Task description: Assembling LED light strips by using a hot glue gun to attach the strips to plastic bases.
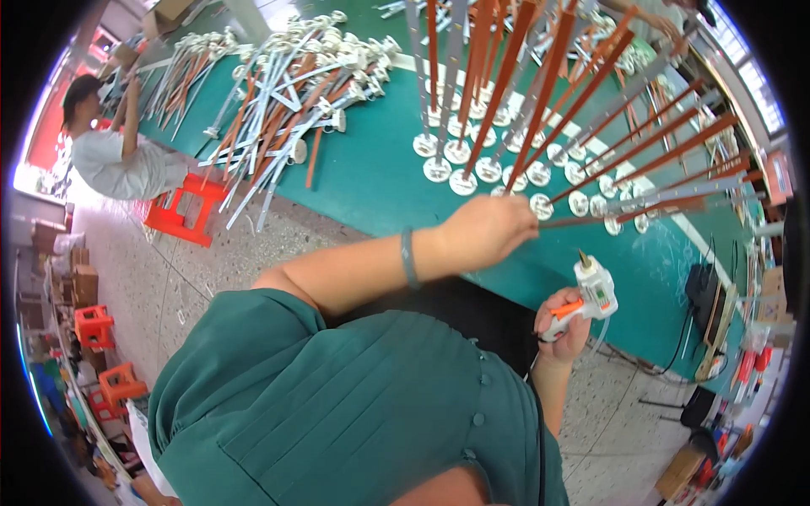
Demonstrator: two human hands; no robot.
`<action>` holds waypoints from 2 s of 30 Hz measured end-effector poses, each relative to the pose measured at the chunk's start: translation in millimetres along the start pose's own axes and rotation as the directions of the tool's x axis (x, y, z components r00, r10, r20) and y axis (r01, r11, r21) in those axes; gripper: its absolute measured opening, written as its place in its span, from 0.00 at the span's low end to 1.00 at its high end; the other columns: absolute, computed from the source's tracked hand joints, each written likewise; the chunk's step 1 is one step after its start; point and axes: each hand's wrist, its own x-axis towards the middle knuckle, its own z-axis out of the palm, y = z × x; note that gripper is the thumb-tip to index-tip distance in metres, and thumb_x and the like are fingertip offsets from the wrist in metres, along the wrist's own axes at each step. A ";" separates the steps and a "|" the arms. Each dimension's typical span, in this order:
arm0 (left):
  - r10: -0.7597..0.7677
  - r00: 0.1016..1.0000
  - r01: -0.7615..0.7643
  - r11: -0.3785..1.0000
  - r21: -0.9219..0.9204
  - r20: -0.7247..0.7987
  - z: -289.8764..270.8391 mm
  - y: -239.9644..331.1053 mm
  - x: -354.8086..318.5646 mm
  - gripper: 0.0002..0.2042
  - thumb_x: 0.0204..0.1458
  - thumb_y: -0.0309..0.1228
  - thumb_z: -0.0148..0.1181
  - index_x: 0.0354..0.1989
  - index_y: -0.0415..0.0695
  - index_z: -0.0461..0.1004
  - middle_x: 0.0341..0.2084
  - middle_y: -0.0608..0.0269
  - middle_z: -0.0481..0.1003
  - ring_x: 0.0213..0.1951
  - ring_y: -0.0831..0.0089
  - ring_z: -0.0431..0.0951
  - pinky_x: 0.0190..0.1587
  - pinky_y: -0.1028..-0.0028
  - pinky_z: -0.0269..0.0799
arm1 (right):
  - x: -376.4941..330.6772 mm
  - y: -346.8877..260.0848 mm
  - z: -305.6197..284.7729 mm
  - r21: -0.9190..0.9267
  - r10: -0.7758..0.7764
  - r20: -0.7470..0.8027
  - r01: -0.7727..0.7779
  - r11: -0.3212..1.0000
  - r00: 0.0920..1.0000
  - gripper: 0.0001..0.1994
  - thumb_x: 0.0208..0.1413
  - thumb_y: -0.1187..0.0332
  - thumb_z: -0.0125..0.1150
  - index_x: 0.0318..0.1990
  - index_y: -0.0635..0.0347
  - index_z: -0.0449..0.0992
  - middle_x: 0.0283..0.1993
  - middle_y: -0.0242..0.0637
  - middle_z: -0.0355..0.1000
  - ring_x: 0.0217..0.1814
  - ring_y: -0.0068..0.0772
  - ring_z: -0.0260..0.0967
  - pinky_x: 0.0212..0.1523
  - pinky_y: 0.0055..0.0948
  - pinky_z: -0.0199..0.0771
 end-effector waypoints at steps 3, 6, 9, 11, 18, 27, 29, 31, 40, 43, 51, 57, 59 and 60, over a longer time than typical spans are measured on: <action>0.011 0.999 -0.010 0.999 -0.035 0.048 -41.4 19.6 -24.4 0.05 0.53 0.30 0.62 0.32 0.42 0.77 0.27 0.56 0.73 0.31 0.56 0.76 0.33 0.63 0.72 | -0.5 -0.2 2.0 0.018 0.012 0.006 -0.012 1.000 1.000 0.19 0.57 0.57 0.60 0.47 0.61 0.66 0.38 0.43 0.71 0.20 0.28 0.68 0.17 0.24 0.67; -0.078 0.997 0.079 0.997 -0.007 0.016 -99.4 11.9 -42.8 0.04 0.52 0.28 0.63 0.31 0.41 0.79 0.27 0.59 0.76 0.31 0.62 0.78 0.33 0.68 0.73 | 2.0 0.1 1.9 0.014 0.004 0.013 -0.005 1.000 1.000 0.18 0.58 0.57 0.59 0.47 0.61 0.66 0.38 0.43 0.71 0.20 0.28 0.68 0.17 0.24 0.67; -0.212 0.961 0.247 0.948 0.202 -0.179 -144.2 -33.9 -36.3 0.05 0.52 0.27 0.63 0.32 0.39 0.79 0.27 0.59 0.78 0.30 0.68 0.78 0.33 0.72 0.72 | 2.8 -0.5 -0.9 -0.017 0.010 0.034 -0.009 1.000 0.999 0.18 0.59 0.58 0.58 0.47 0.62 0.65 0.39 0.43 0.71 0.20 0.27 0.68 0.17 0.24 0.67; -0.237 0.922 0.316 0.918 0.239 -0.307 -159.5 -68.4 -22.8 0.06 0.52 0.27 0.62 0.33 0.37 0.79 0.27 0.57 0.78 0.29 0.67 0.78 0.32 0.71 0.71 | 3.1 -2.0 3.5 -0.021 0.009 0.035 -0.008 1.000 0.999 0.18 0.59 0.58 0.58 0.47 0.62 0.65 0.38 0.43 0.71 0.20 0.27 0.68 0.17 0.24 0.67; -0.180 0.935 0.278 0.906 0.320 -0.304 -155.1 -144.2 30.1 0.10 0.50 0.35 0.63 0.31 0.40 0.80 0.26 0.51 0.77 0.31 0.53 0.76 0.35 0.60 0.70 | 3.9 -0.7 10.4 -0.012 -0.002 -0.032 0.001 1.000 0.999 0.18 0.59 0.59 0.57 0.47 0.65 0.67 0.34 0.49 0.70 0.19 0.31 0.68 0.18 0.25 0.68; -0.277 0.907 0.326 0.938 0.114 -0.318 -147.3 -163.9 21.8 0.09 0.47 0.28 0.64 0.36 0.38 0.79 0.25 0.53 0.77 0.28 0.60 0.77 0.34 0.66 0.73 | 7.2 -1.1 10.1 -0.031 0.015 -0.026 -0.016 0.999 1.000 0.17 0.59 0.59 0.57 0.47 0.63 0.64 0.38 0.43 0.70 0.20 0.29 0.67 0.18 0.25 0.68; -0.246 0.889 0.318 0.939 0.134 -0.386 -149.7 -158.1 11.5 0.10 0.47 0.27 0.64 0.37 0.39 0.78 0.26 0.54 0.76 0.28 0.62 0.77 0.34 0.67 0.73 | 6.6 -0.5 9.1 -0.058 0.017 0.003 -0.016 0.998 1.000 0.17 0.60 0.59 0.57 0.46 0.63 0.64 0.38 0.44 0.70 0.20 0.29 0.67 0.18 0.25 0.68; -0.211 0.869 0.308 0.939 0.155 -0.448 -153.3 -142.5 0.5 0.10 0.47 0.26 0.63 0.39 0.40 0.78 0.27 0.55 0.76 0.29 0.63 0.77 0.33 0.68 0.73 | 7.5 -1.1 10.7 -0.061 0.012 0.009 -0.012 0.998 1.000 0.17 0.60 0.59 0.56 0.46 0.63 0.65 0.38 0.44 0.70 0.20 0.29 0.67 0.18 0.25 0.68; 0.005 0.970 0.084 0.930 0.357 -0.244 -126.3 -50.5 -33.3 0.14 0.47 0.20 0.59 0.44 0.45 0.75 0.28 0.59 0.72 0.30 0.63 0.75 0.32 0.67 0.72 | 4.6 -0.6 9.1 -0.064 -0.007 0.017 0.008 0.998 1.000 0.17 0.60 0.59 0.56 0.47 0.64 0.65 0.39 0.45 0.71 0.21 0.29 0.68 0.19 0.25 0.68; 0.003 0.980 0.086 0.897 0.434 -0.200 -120.0 -53.7 -35.1 0.14 0.47 0.23 0.61 0.44 0.47 0.76 0.29 0.58 0.72 0.33 0.57 0.75 0.35 0.63 0.72 | 3.9 0.8 7.1 -0.081 -0.013 0.031 0.015 0.997 0.999 0.18 0.60 0.59 0.56 0.48 0.64 0.65 0.39 0.46 0.71 0.21 0.29 0.69 0.19 0.25 0.69; -0.375 0.874 0.236 0.884 -0.403 -0.308 -195.4 -17.1 -74.7 0.04 0.53 0.26 0.62 0.34 0.40 0.79 0.28 0.64 0.78 0.33 0.76 0.77 0.36 0.74 0.71 | 1.3 2.6 7.1 -0.071 -0.016 0.023 0.017 0.997 1.000 0.17 0.61 0.60 0.56 0.48 0.65 0.66 0.38 0.47 0.72 0.21 0.29 0.69 0.19 0.25 0.69; -0.085 0.158 -0.005 0.996 -0.086 -0.984 -419.5 -61.4 -197.6 0.10 0.58 0.31 0.61 0.39 0.36 0.78 0.29 0.63 0.78 0.29 0.77 0.75 0.34 0.78 0.70 | 2.6 -1.2 15.8 -0.098 0.029 0.012 -0.027 0.995 1.000 0.18 0.59 0.59 0.57 0.46 0.65 0.66 0.37 0.46 0.71 0.21 0.29 0.69 0.19 0.25 0.69; 0.034 -0.117 0.385 0.923 -0.014 -0.993 -449.3 -79.2 -243.3 0.11 0.56 0.34 0.63 0.35 0.36 0.79 0.27 0.64 0.78 0.29 0.79 0.74 0.32 0.78 0.69 | 1.7 -2.3 17.7 -0.102 0.044 0.017 -0.042 0.994 0.999 0.18 0.59 0.59 0.57 0.46 0.65 0.67 0.37 0.47 0.71 0.21 0.29 0.69 0.20 0.25 0.69; 0.022 -0.142 0.530 0.846 -0.057 -0.990 -446.9 -82.0 -248.6 0.11 0.55 0.34 0.64 0.32 0.37 0.79 0.26 0.65 0.77 0.29 0.80 0.75 0.32 0.78 0.69 | 2.3 -2.1 19.2 -0.126 0.055 0.008 -0.053 0.991 0.998 0.18 0.59 0.59 0.57 0.46 0.65 0.67 0.37 0.47 0.71 0.22 0.30 0.69 0.20 0.25 0.69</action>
